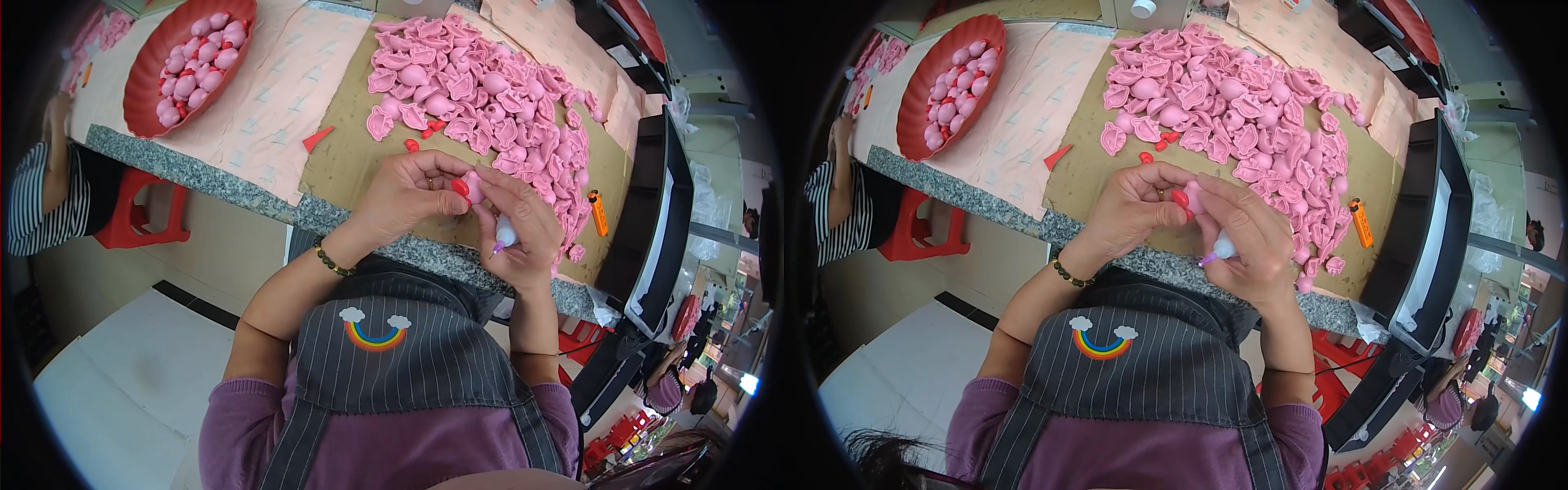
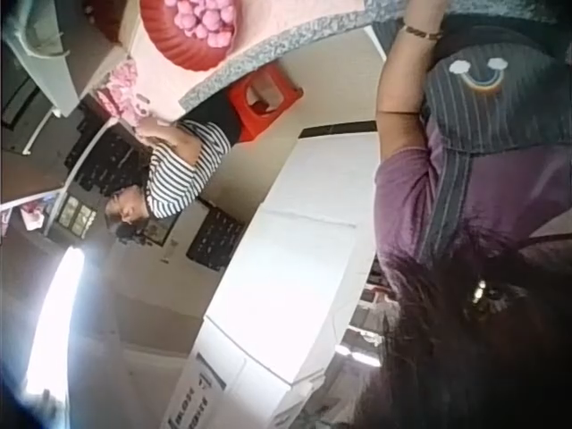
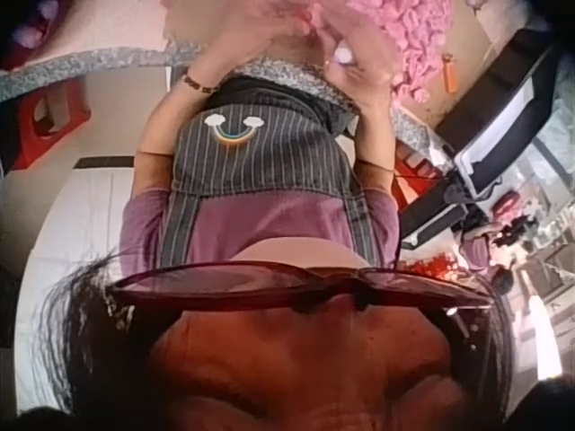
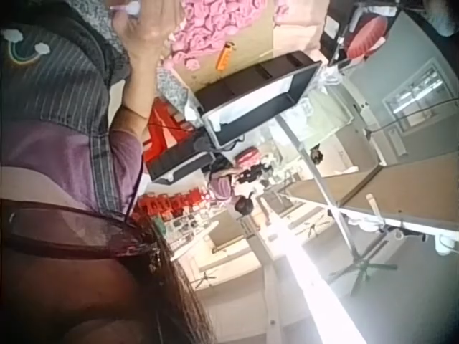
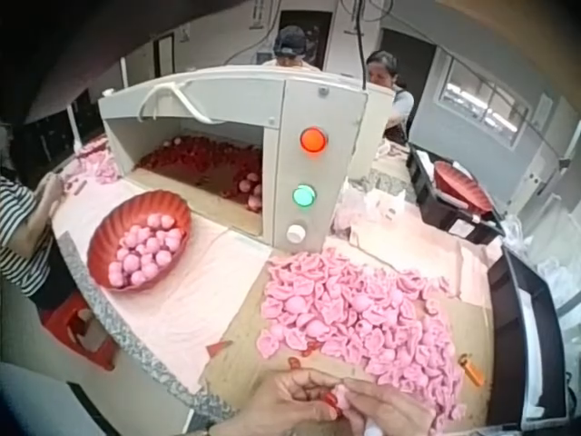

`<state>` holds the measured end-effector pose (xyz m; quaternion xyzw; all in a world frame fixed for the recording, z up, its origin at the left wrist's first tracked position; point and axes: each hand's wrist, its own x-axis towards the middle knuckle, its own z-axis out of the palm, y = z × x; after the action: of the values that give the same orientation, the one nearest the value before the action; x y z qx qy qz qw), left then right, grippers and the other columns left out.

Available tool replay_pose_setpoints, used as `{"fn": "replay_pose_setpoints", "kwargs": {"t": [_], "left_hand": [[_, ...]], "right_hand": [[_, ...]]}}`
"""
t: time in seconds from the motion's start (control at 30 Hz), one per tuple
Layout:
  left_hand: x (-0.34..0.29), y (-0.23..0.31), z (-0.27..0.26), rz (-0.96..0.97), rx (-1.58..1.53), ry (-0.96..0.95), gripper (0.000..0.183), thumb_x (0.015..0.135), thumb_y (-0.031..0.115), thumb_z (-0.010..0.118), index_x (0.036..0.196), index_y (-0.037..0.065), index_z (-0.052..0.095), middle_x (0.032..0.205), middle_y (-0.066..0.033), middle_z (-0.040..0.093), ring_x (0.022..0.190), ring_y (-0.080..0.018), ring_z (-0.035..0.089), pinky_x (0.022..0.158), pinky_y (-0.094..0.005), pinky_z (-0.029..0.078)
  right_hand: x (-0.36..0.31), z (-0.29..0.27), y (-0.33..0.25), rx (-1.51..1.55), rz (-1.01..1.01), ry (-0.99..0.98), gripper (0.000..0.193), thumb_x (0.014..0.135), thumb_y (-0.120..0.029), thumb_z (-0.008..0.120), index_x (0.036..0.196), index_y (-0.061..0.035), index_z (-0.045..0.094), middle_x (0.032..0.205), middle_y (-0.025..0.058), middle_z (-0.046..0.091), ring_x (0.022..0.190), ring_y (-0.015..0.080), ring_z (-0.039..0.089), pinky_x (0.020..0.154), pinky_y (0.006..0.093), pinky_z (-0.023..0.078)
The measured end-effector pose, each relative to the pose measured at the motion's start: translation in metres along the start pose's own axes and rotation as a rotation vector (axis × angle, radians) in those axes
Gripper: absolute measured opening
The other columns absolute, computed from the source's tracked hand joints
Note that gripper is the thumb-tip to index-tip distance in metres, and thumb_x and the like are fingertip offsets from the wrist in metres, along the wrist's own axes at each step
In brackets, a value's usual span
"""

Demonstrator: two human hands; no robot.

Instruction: Applying glue to small pink petals and assembling them into balls.

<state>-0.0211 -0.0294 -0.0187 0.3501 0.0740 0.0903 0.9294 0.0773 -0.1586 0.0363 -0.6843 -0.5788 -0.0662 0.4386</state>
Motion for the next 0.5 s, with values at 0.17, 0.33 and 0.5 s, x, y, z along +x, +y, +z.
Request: {"fn": "replay_pose_setpoints", "kwargs": {"t": [0.17,0.33,0.5], "left_hand": [[0.0,-0.002,0.0,0.028,0.055,0.035,0.031,0.074,-0.006,0.065,0.104,-0.006,0.055,0.093,-0.0095,0.062,0.083,-0.0121,0.061,0.074,-0.0233,0.052],[0.0,-0.005,-0.002,0.036,0.071,0.027,0.031,0.074,-0.002,0.066,0.104,-0.004,0.056,0.095,-0.0092,0.062,0.086,-0.0125,0.06,0.076,-0.0243,0.051],[0.001,-0.005,0.001,0.081,0.068,-0.006,0.026,0.077,-0.004,0.063,0.102,-0.005,0.056,0.092,-0.0091,0.063,0.082,-0.0123,0.061,0.074,-0.0233,0.051]], "right_hand": [[0.0,0.001,-0.003,0.046,0.056,-0.025,0.029,0.063,0.01,0.064,0.091,0.003,0.062,0.092,0.016,0.063,0.082,0.0252,0.063,0.069,0.0305,0.051],[-0.005,0.006,0.002,0.119,0.195,-0.052,0.031,0.064,0.009,0.066,0.094,0.0024,0.062,0.092,0.0148,0.061,0.09,0.025,0.059,0.078,0.0327,0.048],[-0.012,0.009,0.017,0.251,0.196,0.058,0.033,0.063,-0.004,0.076,0.093,0.0013,0.063,0.095,0.0128,0.06,0.088,0.0234,0.058,0.076,0.0322,0.047]]}}
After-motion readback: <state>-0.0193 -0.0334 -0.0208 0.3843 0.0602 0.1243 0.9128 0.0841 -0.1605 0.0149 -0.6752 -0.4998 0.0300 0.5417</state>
